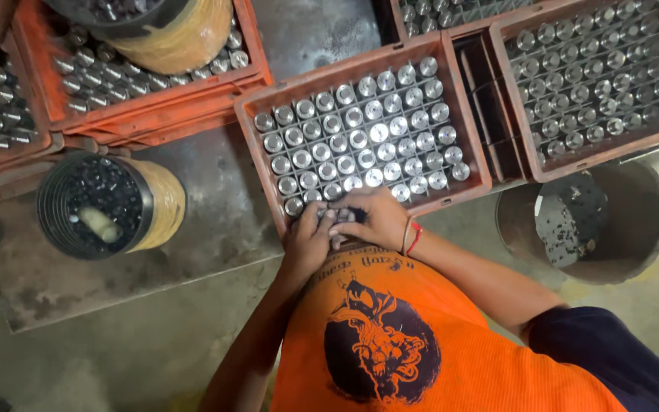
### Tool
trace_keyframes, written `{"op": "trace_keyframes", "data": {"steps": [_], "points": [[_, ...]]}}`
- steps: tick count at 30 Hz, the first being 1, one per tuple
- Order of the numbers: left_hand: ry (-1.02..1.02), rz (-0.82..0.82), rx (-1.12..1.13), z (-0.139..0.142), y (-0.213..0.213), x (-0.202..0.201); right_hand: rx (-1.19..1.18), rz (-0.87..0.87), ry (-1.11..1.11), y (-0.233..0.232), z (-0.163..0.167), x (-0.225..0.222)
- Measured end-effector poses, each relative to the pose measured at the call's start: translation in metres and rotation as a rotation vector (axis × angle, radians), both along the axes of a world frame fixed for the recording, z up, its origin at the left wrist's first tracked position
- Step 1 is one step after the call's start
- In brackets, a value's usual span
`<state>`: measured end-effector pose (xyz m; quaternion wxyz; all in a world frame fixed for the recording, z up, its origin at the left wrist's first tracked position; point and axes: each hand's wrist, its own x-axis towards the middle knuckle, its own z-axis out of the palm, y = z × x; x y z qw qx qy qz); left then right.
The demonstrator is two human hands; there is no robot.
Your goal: The person arranges small cylindrical metal parts into a plastic crate, placing them one by one into the crate's compartments. They then use a cylindrical tool to press down on the parts, ensuring they are seated properly.
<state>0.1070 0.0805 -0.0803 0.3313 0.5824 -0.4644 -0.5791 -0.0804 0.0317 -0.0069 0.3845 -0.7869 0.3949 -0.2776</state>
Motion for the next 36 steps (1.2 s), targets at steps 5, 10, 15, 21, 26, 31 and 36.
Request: {"op": "trace_keyframes", "data": {"steps": [5, 10, 15, 21, 26, 31, 36], "points": [[0.257, 0.029, 0.157, 0.015, -0.005, -0.001, 0.369, -0.152, -0.041, 0.002, -0.017, 0.002], [0.108, -0.049, 0.031, 0.02, -0.005, 0.0, 0.548, -0.164, -0.229, 0.002, -0.021, -0.009], [0.439, 0.022, 0.079, 0.0, -0.009, 0.003, -0.138, -0.241, 0.102, -0.021, -0.031, -0.025], [0.374, 0.078, 0.041, -0.011, 0.003, 0.012, -0.342, -0.105, 0.412, -0.022, -0.067, -0.027], [0.423, 0.153, 0.155, 0.0, 0.004, 0.016, -0.307, -0.091, 0.438, -0.002, -0.067, -0.022], [0.5, 0.191, 0.112, -0.003, 0.003, 0.018, -0.276, -0.158, 0.51, 0.01, -0.031, -0.017], [0.524, 0.096, 0.034, -0.014, 0.005, 0.015, -0.129, -0.299, 0.449, 0.006, 0.005, -0.008]]}}
